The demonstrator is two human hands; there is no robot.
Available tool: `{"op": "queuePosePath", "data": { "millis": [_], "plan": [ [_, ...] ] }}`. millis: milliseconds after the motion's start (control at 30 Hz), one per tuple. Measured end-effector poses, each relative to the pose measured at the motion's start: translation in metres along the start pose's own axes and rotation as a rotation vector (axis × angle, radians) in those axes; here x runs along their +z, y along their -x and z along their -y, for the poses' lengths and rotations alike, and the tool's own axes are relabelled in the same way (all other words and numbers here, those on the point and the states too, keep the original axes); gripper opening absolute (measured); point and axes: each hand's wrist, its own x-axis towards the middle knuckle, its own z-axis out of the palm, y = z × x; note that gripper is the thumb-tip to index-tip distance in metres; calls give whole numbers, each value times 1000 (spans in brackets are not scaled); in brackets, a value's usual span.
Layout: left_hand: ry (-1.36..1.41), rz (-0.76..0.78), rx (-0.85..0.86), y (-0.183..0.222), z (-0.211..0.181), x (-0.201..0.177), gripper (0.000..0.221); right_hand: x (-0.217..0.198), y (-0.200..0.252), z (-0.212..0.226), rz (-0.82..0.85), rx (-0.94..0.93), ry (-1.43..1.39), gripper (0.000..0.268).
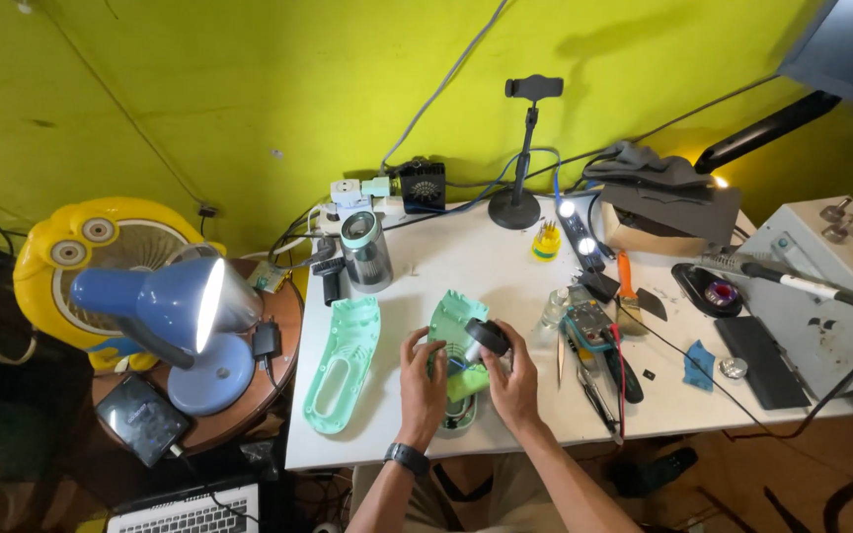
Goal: Manually disassembling a handheld vacuum cleaner to remove its internal components like the motor and battery.
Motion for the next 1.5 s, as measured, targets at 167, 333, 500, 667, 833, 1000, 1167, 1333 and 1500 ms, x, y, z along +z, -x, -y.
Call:
{"op": "queuePosePath", "data": {
  "millis": [167,333,500,667,833,1000,1167,1333,1500],
  "plan": [
    [-43,-27,28,13,3,7,27,-3,7,-3,0,116,-58,49],
    [-114,34,166,10,6,1,30,-7,2,5,-38,171,-113,45],
    [-45,43,178,10,7,-3,31,-10,-4,-13,-125,244,-155,43],
    [-64,45,244,16,4,-4,32,-8,-9,-12,-202,481,-424,43],
    [-104,106,177,16,-14,-12,29,-13,-8,-17,-239,559,-460,42],
    [-296,19,426,21,-11,-5,26,-14,-8,-23,-238,538,-84,49],
    [-341,93,421,23,8,3,26,-9,-4,7,-181,321,-179,45],
    [-242,100,261,21,5,-2,21,-15,-7,27,-118,247,-72,61],
    [-168,73,219,19,8,-4,18,-11,-5,8,-42,201,-37,54]
  ]
}}
